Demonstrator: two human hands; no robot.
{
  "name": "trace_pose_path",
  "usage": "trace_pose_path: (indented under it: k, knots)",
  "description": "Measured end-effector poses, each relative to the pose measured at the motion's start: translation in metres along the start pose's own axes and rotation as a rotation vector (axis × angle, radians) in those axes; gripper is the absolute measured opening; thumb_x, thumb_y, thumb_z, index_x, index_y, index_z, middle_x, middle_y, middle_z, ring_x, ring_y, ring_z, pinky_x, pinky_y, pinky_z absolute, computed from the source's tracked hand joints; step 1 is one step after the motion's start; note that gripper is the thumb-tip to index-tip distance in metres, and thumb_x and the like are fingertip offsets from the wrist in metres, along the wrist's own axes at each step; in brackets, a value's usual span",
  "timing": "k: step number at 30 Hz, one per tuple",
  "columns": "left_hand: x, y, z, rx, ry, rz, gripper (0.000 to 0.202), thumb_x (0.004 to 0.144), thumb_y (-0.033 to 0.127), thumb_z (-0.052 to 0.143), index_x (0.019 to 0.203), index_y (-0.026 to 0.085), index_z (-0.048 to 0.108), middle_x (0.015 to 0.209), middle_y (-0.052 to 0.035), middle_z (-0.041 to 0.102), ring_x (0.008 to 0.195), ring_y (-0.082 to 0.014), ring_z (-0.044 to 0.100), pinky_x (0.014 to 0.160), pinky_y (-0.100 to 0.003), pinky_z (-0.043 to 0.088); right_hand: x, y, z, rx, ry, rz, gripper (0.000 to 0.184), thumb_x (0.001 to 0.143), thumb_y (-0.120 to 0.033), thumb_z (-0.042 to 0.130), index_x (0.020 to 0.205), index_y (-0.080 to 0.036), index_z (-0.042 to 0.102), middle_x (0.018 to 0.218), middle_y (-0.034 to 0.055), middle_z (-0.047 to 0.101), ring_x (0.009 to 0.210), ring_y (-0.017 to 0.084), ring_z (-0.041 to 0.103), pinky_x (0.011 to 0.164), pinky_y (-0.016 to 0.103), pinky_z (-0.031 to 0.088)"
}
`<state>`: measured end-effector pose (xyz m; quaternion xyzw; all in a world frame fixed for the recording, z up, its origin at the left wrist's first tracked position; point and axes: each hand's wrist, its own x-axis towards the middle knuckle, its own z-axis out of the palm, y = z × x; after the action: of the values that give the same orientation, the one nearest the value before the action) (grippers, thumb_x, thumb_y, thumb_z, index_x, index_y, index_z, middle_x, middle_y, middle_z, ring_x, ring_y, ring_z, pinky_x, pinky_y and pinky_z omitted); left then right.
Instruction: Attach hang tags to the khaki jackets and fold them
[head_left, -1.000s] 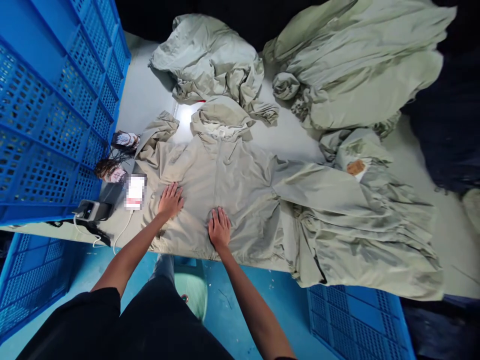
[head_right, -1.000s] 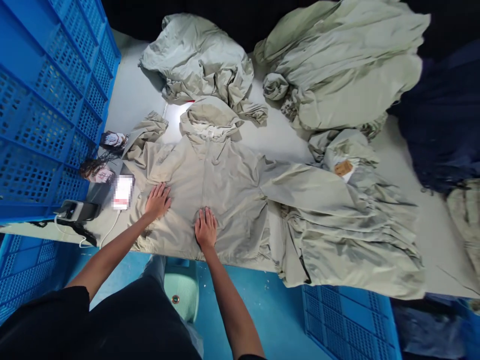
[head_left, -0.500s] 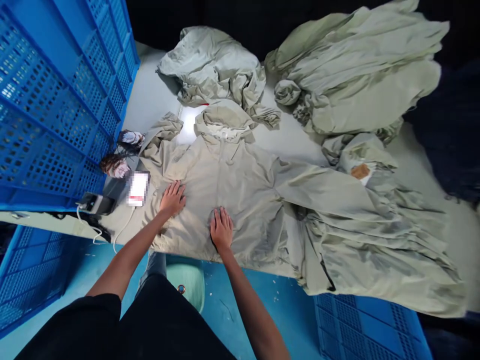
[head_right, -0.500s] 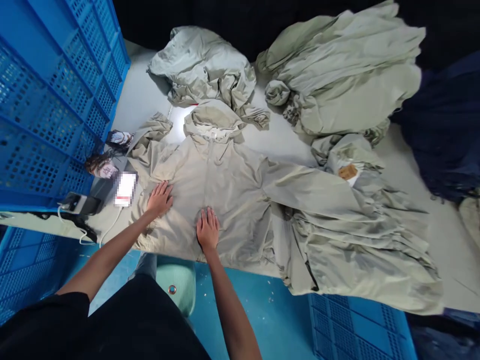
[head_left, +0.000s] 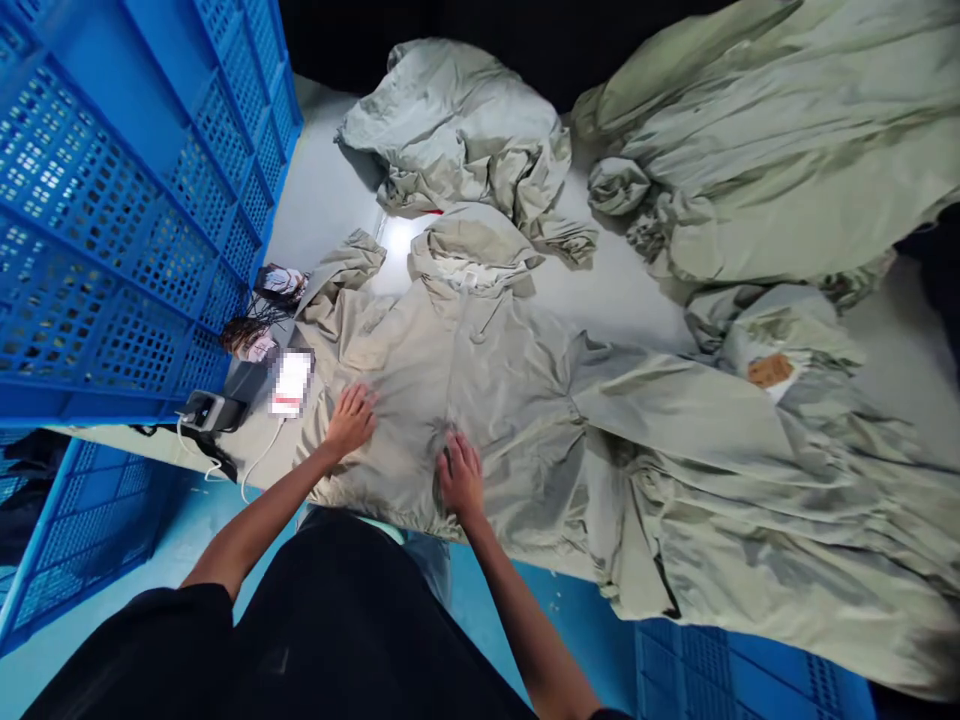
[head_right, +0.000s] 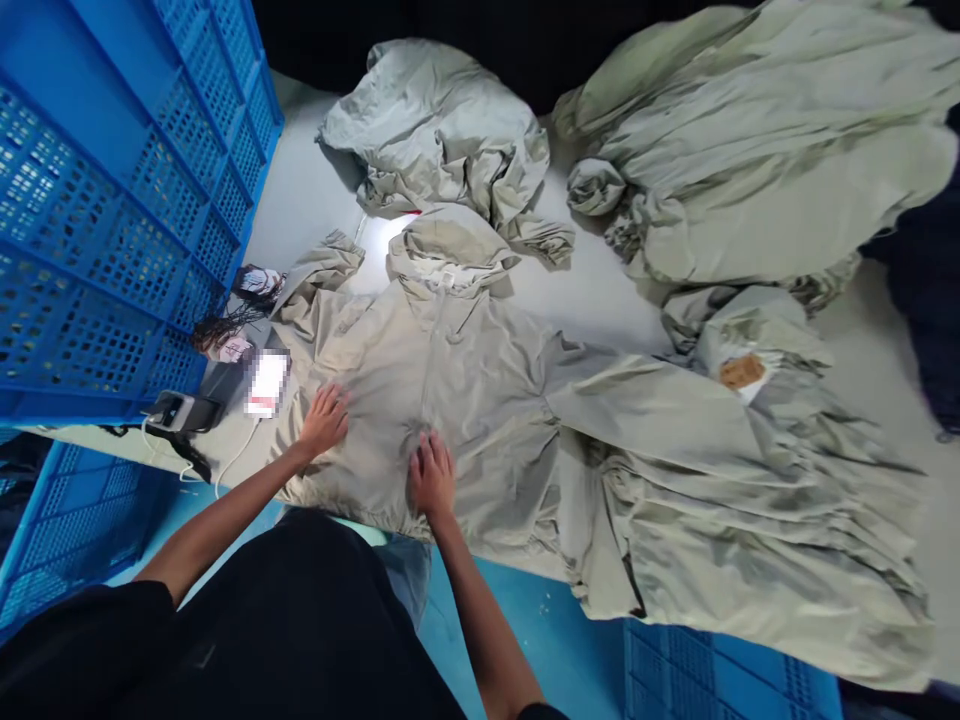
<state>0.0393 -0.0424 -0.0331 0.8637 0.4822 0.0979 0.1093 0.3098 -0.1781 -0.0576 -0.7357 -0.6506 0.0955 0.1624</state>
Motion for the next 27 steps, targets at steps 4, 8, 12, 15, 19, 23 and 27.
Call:
trace_pose_path:
  k: [4, 8, 12, 15, 19, 23, 27]
  knots:
    - [-0.07, 0.014, -0.003, 0.052, 0.03, -0.191, 0.056, 0.096, 0.034, 0.044, 0.15, 0.02, 0.041, 0.161, -0.0102, 0.027, 0.152, -0.0278, 0.016, 0.123, -0.051, 0.019, -0.022, 0.057, -0.029, -0.113, 0.035, 0.052, 0.054, 0.1, -0.037, 0.032, 0.15, -0.019, 0.041, 0.158, 0.0126, 0.034, 0.149, 0.026, 0.024, 0.118, 0.05, 0.025]
    - [-0.105, 0.024, -0.004, 0.073, -0.008, -0.285, 0.055, 0.097, 0.037, 0.043, 0.148, 0.019, 0.044, 0.16, -0.0113, 0.029, 0.151, -0.0287, 0.019, 0.122, -0.052, 0.022, -0.045, 0.1, -0.037, -0.164, -0.017, 0.084, 0.056, 0.1, -0.036, 0.028, 0.151, -0.018, 0.039, 0.159, 0.0125, 0.032, 0.149, 0.027, 0.022, 0.118, 0.052, 0.024]
    - [-0.109, 0.017, -0.009, 0.088, -0.008, -0.297, 0.055, 0.097, 0.036, 0.043, 0.149, 0.019, 0.043, 0.16, -0.0117, 0.03, 0.15, -0.028, 0.021, 0.121, -0.052, 0.024, -0.057, 0.107, -0.035, -0.133, -0.018, 0.105, 0.058, 0.098, -0.04, 0.028, 0.149, -0.017, 0.042, 0.158, 0.0133, 0.034, 0.149, 0.029, 0.024, 0.117, 0.052, 0.026]
    - [-0.109, 0.011, -0.014, 0.08, -0.022, -0.303, 0.054, 0.095, 0.036, 0.045, 0.147, 0.02, 0.046, 0.158, -0.0116, 0.034, 0.149, -0.0281, 0.025, 0.121, -0.051, 0.026, -0.055, 0.107, -0.039, -0.087, 0.008, 0.13, 0.059, 0.095, -0.044, 0.031, 0.145, -0.018, 0.05, 0.153, 0.0163, 0.041, 0.144, 0.034, 0.033, 0.113, 0.057, 0.032]
    - [-0.084, 0.013, -0.02, 0.072, -0.003, -0.299, 0.054, 0.096, 0.037, 0.045, 0.147, 0.019, 0.046, 0.158, -0.0133, 0.034, 0.149, -0.0289, 0.025, 0.121, -0.052, 0.026, -0.01, 0.091, -0.048, -0.047, 0.015, 0.123, 0.056, 0.093, -0.044, 0.034, 0.14, -0.019, 0.054, 0.146, 0.018, 0.049, 0.137, 0.036, 0.042, 0.107, 0.058, 0.037]
    - [-0.02, 0.013, -0.019, 0.056, 0.039, -0.217, 0.056, 0.097, 0.036, 0.042, 0.149, 0.016, 0.042, 0.16, -0.0128, 0.031, 0.151, -0.0266, 0.021, 0.123, -0.047, 0.023, 0.096, 0.024, -0.043, 0.003, -0.024, -0.102, 0.055, 0.096, -0.041, 0.034, 0.141, -0.014, 0.051, 0.146, 0.019, 0.049, 0.137, 0.032, 0.042, 0.109, 0.052, 0.037]
    - [0.042, -0.003, -0.005, 0.035, 0.062, -0.204, 0.058, 0.097, 0.034, 0.04, 0.151, 0.016, 0.038, 0.161, -0.0111, 0.028, 0.151, -0.0247, 0.02, 0.124, -0.045, 0.021, 0.207, -0.074, -0.021, 0.022, -0.064, -0.398, 0.051, 0.1, -0.035, 0.031, 0.144, -0.014, 0.047, 0.148, 0.0167, 0.047, 0.14, 0.026, 0.039, 0.113, 0.045, 0.032]
